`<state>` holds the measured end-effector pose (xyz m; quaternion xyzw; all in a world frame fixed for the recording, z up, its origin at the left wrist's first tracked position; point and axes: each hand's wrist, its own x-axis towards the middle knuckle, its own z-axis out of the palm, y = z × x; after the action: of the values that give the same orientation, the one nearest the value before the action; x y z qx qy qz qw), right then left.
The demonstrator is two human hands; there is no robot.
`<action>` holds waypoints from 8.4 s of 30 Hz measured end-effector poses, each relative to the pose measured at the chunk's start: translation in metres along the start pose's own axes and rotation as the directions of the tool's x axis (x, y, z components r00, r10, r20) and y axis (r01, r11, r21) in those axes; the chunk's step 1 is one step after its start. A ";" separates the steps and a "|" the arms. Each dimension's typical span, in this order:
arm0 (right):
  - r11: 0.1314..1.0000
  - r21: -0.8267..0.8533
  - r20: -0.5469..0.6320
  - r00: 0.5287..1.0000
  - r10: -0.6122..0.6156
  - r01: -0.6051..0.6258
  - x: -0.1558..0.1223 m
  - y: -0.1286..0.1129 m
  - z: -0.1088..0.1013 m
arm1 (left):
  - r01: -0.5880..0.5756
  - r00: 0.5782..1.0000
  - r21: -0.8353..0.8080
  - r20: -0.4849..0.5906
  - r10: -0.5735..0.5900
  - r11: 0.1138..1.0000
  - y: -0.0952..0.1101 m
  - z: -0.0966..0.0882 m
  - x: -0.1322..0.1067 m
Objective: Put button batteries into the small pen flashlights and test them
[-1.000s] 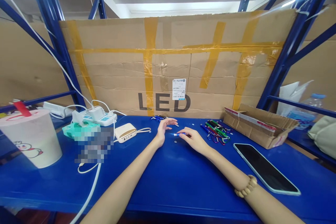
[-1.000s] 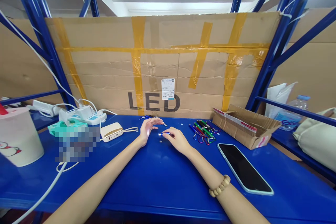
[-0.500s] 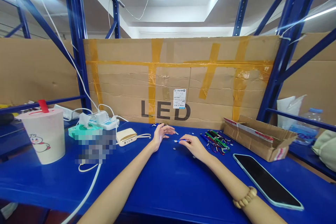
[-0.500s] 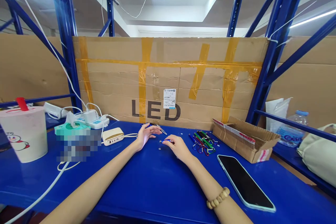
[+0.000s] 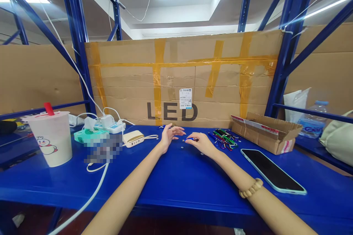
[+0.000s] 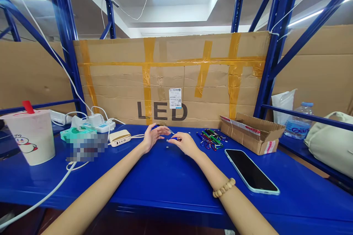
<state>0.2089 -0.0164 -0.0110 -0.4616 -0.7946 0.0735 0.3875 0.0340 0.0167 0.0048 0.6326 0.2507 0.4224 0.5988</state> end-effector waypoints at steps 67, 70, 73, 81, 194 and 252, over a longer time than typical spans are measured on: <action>0.833 -0.438 0.015 0.924 0.382 -0.337 -0.009 0.011 -0.018 | 0.079 0.926 0.563 -0.348 0.149 0.823 -0.014 -0.005 0.003; 0.739 -0.516 -0.092 0.886 0.455 -0.433 -0.011 0.023 -0.033 | 0.132 0.909 0.615 -0.387 0.152 0.778 -0.015 -0.008 0.002; 0.653 -0.539 -0.164 0.827 0.538 -0.531 -0.014 0.035 -0.045 | 0.131 0.897 0.651 -0.399 0.191 0.747 -0.018 -0.011 0.003; 0.728 -0.532 -0.177 0.897 0.405 -0.433 -0.013 0.029 -0.038 | 0.247 0.775 0.635 -0.583 0.244 0.732 -0.016 -0.015 0.003; 0.749 0.572 0.249 0.941 0.230 -0.335 0.001 -0.001 0.006 | -0.084 0.988 0.363 -0.090 0.125 0.928 -0.015 0.009 0.001; 0.958 0.260 0.168 0.983 0.078 -0.120 0.004 0.005 0.013 | 0.051 0.994 -0.061 -0.093 -0.056 0.997 -0.013 0.006 0.004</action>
<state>0.2027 -0.0075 -0.0201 -0.4367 -0.7810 0.2360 0.3789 0.0433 0.0190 -0.0064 0.5871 0.2831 0.4428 0.6158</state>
